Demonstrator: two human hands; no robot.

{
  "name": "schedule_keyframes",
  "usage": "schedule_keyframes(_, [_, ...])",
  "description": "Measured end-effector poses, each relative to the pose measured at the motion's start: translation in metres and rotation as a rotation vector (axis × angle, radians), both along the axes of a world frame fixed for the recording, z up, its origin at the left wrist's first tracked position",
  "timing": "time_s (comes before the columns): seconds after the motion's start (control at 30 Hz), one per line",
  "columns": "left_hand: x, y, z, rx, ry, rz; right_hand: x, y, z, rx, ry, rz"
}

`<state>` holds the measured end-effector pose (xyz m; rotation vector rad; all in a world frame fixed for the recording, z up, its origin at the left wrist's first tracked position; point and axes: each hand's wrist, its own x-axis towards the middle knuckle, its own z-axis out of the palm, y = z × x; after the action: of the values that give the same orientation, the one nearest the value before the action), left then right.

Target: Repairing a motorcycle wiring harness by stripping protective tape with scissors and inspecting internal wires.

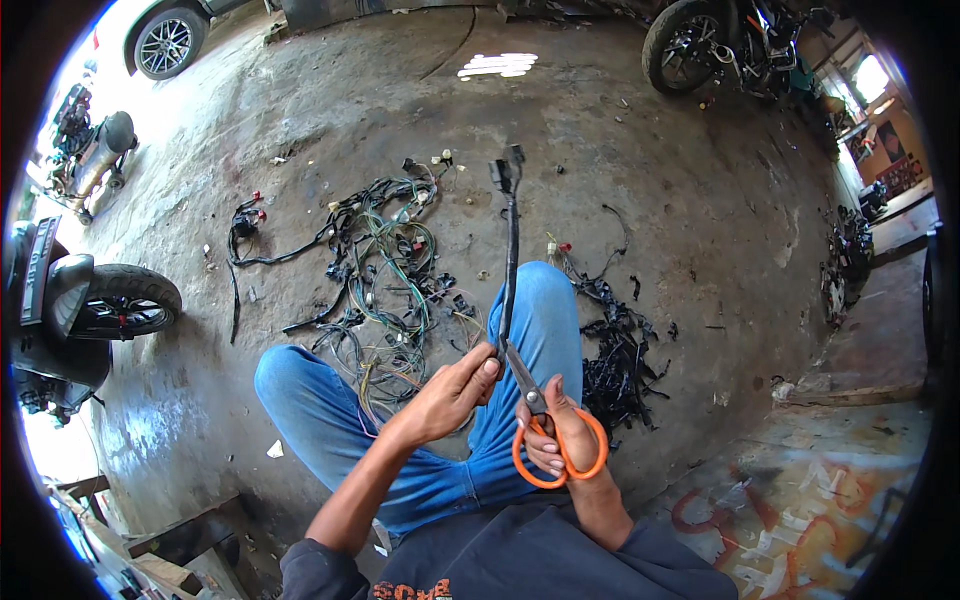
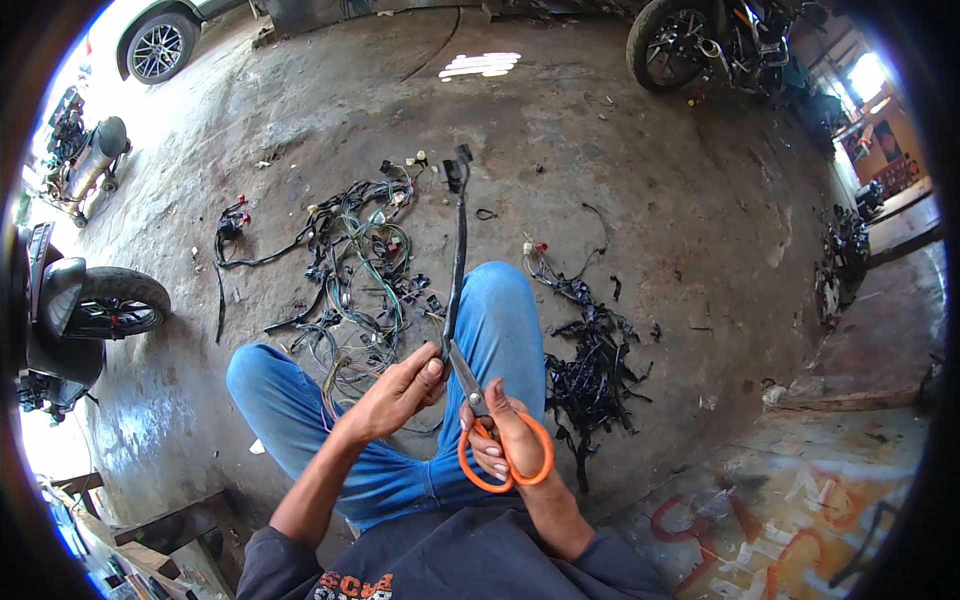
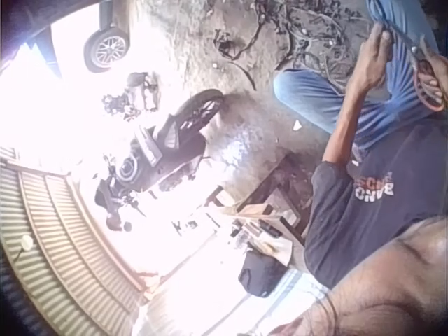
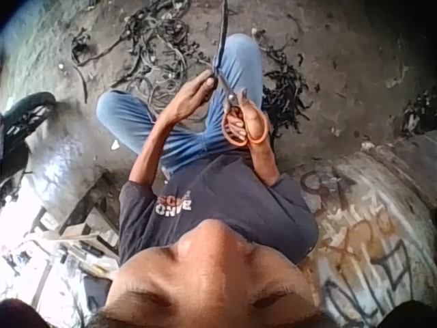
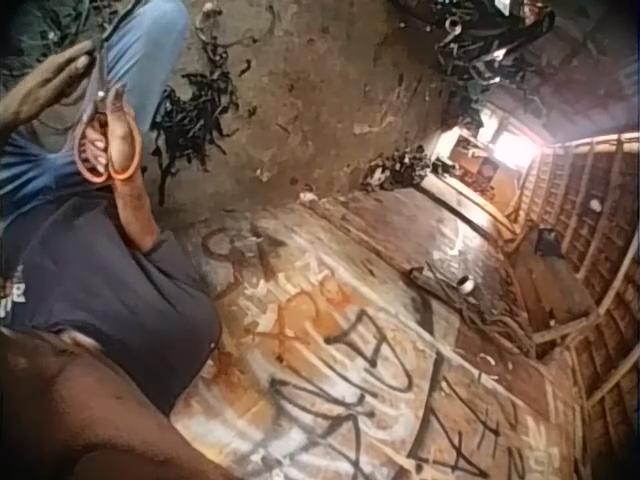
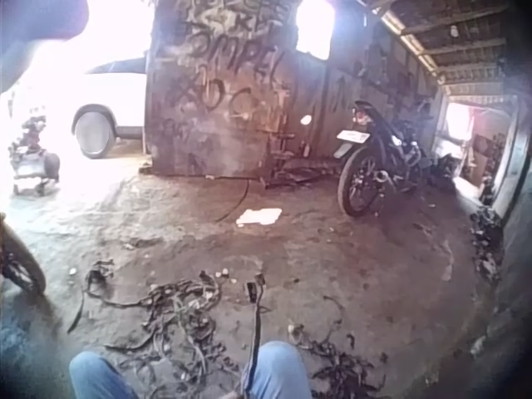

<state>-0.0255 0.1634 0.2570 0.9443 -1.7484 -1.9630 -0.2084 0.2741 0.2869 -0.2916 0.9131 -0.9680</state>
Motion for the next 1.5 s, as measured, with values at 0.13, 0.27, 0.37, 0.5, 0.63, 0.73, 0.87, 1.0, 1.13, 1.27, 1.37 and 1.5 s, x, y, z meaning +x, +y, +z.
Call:
schedule_keyframes(0.13, [0.017, -0.016, 0.016, -0.044, -0.02, -0.195, -0.024, 0.001, 0.009, 0.014, -0.167, 0.121])
schedule_keyframes(0.27, [0.023, -0.021, 0.027, 0.084, 0.026, -0.28, -0.036, -0.003, 0.016, 0.014, -0.182, 0.2])
schedule_keyframes(0.37, [0.025, -0.021, 0.029, 0.293, 0.124, -0.268, -0.035, -0.004, 0.019, -0.01, -0.094, 0.254])
schedule_keyframes(0.5, [0.017, -0.017, 0.023, 0.255, 0.271, -0.157, -0.026, -0.005, 0.017, -0.07, -0.093, 0.224])
schedule_keyframes(0.63, [-0.002, -0.019, 0.02, 0.325, 0.418, 0.15, -0.021, -0.004, 0.019, -0.07, -0.019, 0.233])
schedule_keyframes(0.73, [-0.018, -0.038, 0.023, 0.373, 0.5, 0.116, -0.016, -0.003, 0.022, -0.084, 0.006, 0.27])
schedule_keyframes(0.87, [-0.045, -0.05, 0.03, 0.454, 0.629, 0.195, -0.008, -0.003, 0.025, -0.128, 0.01, 0.263])
schedule_keyframes(1.0, [-0.061, -0.053, 0.034, 0.668, 0.877, 0.252, 0.005, -0.001, 0.027, -0.173, 0.095, 0.191])
schedule_keyframes(1.13, [-0.064, -0.049, 0.036, 0.832, 1.117, 0.305, 0.017, 0.001, 0.028, -0.219, 0.085, 0.137])
schedule_keyframes(1.27, [-0.061, -0.046, 0.038, 0.868, 1.276, 0.33, 0.022, 0.002, 0.027, -0.265, 0.097, 0.144])
schedule_keyframes(1.37, [-0.06, -0.045, 0.038, 0.853, 1.316, 0.351, 0.026, 0.003, 0.025, -0.299, 0.124, 0.142])
schedule_keyframes(1.5, [-0.06, -0.042, 0.039, 0.81, 1.354, 0.4, 0.031, 0.002, 0.027, -0.321, 0.131, 0.17])
